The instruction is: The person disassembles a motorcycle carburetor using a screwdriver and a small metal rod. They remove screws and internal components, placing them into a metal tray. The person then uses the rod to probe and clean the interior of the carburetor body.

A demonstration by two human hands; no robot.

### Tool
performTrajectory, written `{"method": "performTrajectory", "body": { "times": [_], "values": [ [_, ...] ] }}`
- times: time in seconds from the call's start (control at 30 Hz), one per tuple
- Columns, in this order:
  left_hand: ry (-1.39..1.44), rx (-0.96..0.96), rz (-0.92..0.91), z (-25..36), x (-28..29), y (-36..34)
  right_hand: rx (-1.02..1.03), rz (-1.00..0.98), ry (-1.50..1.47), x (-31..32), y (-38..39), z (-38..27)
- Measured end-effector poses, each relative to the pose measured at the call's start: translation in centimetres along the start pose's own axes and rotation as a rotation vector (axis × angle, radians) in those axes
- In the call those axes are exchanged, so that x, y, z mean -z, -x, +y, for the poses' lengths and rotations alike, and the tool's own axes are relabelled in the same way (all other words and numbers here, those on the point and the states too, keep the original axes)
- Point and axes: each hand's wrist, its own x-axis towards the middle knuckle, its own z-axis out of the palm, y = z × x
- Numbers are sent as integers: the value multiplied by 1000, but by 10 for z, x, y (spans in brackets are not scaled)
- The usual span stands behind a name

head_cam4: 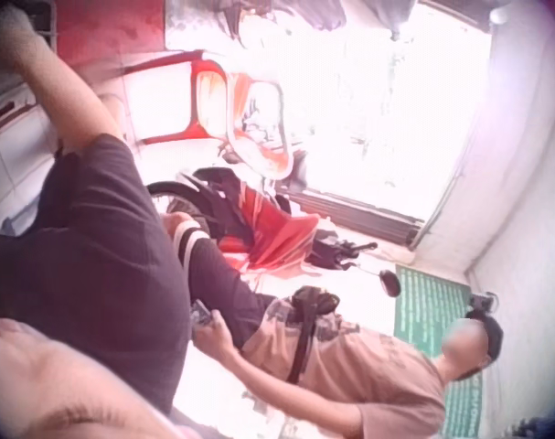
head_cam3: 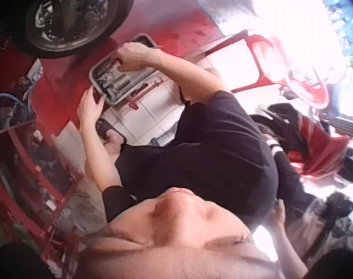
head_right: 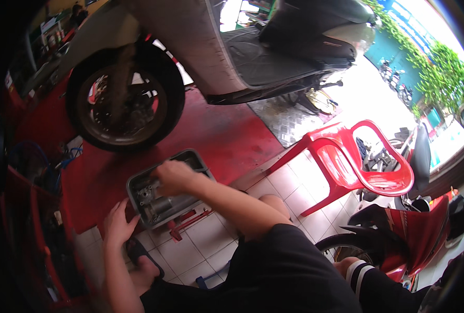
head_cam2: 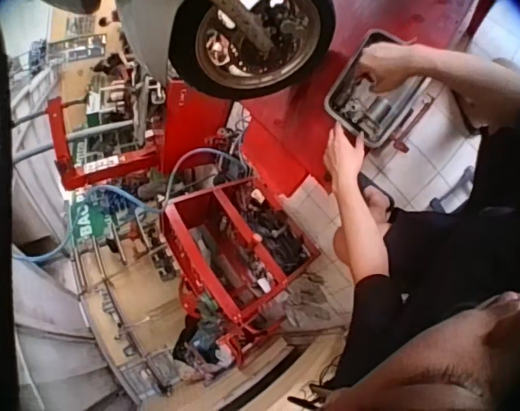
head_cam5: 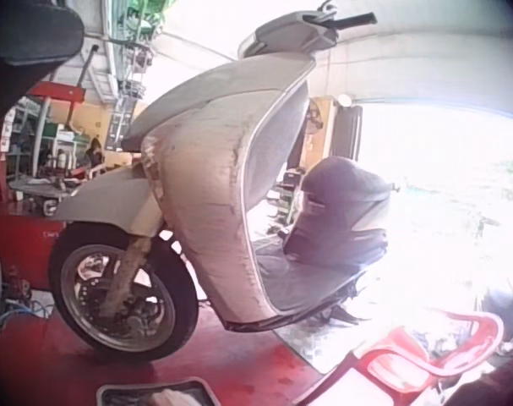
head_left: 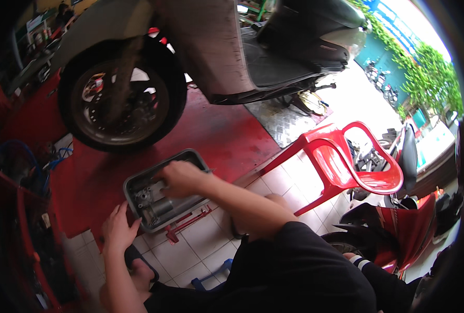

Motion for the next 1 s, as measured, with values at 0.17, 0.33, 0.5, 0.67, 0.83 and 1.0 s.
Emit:
{"method": "performTrajectory", "body": {
  "times": [0.17,0.33,0.5,0.67,0.83,1.0],
  "values": [
    [60,-17,21,-1,-4,1,26,250,58,57,24,36],
    [0,5,-21,1,-4,3,-139,209,-11,71,34,72],
    [-11,36,-17,-10,-20,1,-422,27,163,20,14,124],
    [119,263,-68,-12,-48,-15,-559,-54,106,-9,-2,160],
    [317,291,88,-18,-89,-26,-516,-11,42,-23,-8,184],
    [422,326,169,-23,-94,-29,-511,2,-10,-23,-9,185]
  ]
}}
